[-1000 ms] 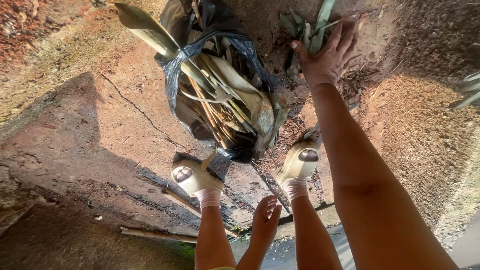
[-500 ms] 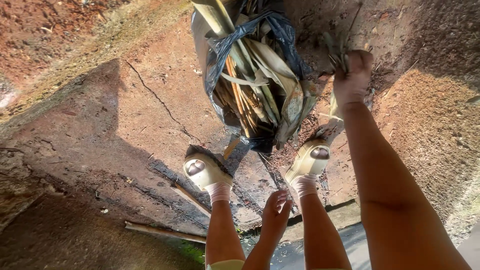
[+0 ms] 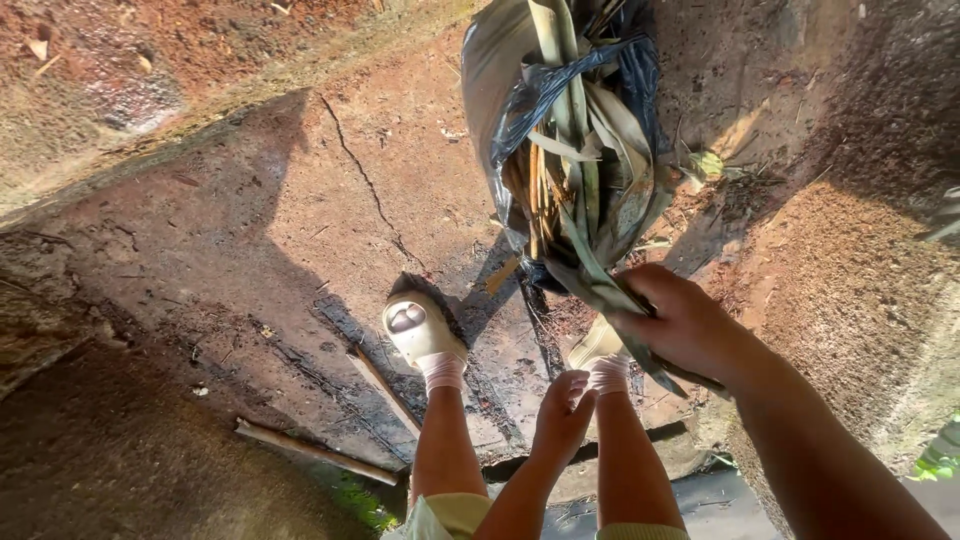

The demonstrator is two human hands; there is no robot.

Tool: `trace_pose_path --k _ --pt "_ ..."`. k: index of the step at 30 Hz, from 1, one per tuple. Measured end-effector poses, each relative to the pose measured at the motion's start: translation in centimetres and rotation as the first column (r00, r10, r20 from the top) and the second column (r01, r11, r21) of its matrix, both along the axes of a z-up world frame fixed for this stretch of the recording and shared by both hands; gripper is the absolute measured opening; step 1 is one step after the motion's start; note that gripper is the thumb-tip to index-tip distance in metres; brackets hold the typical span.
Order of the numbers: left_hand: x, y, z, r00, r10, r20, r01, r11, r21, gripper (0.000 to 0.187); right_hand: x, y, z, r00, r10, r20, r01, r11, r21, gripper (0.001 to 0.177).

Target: Collecting dry bamboo leaves and sticks from the ground and placing them into a black garbage bag.

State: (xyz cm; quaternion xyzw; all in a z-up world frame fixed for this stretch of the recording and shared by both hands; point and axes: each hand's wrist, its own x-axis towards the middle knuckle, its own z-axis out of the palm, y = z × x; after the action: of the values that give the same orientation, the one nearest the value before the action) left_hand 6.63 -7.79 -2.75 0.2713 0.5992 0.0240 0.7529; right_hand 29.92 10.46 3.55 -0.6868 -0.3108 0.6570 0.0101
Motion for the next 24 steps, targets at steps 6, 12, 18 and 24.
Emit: trace_pose_path --k 6,12,18,24 --pt "0.1 1.4 1.2 0.996 -0.086 -0.021 0.087 0.996 0.015 0.033 -6.1 9.3 -4.5 0.77 -0.005 0.638 -0.392 0.785 0.479 0.072" --pt "-0.4 2.1 1.5 0.999 -0.018 0.03 0.019 1.0 -0.02 0.029 -10.2 10.1 -16.2 0.302 -0.351 0.886 -0.612 0.641 0.463 0.033" --pt "-0.8 1.8 1.2 1.0 -0.016 0.007 0.016 0.999 -0.049 0.035 -10.0 8.6 -12.0 0.544 -0.185 0.819 -0.478 0.734 0.483 0.086" --pt "-0.9 1.4 1.0 1.0 0.019 0.024 -0.018 0.998 -0.053 0.036 -9.1 4.4 -6.8 0.681 -0.215 0.7 -0.404 0.687 0.604 0.078"
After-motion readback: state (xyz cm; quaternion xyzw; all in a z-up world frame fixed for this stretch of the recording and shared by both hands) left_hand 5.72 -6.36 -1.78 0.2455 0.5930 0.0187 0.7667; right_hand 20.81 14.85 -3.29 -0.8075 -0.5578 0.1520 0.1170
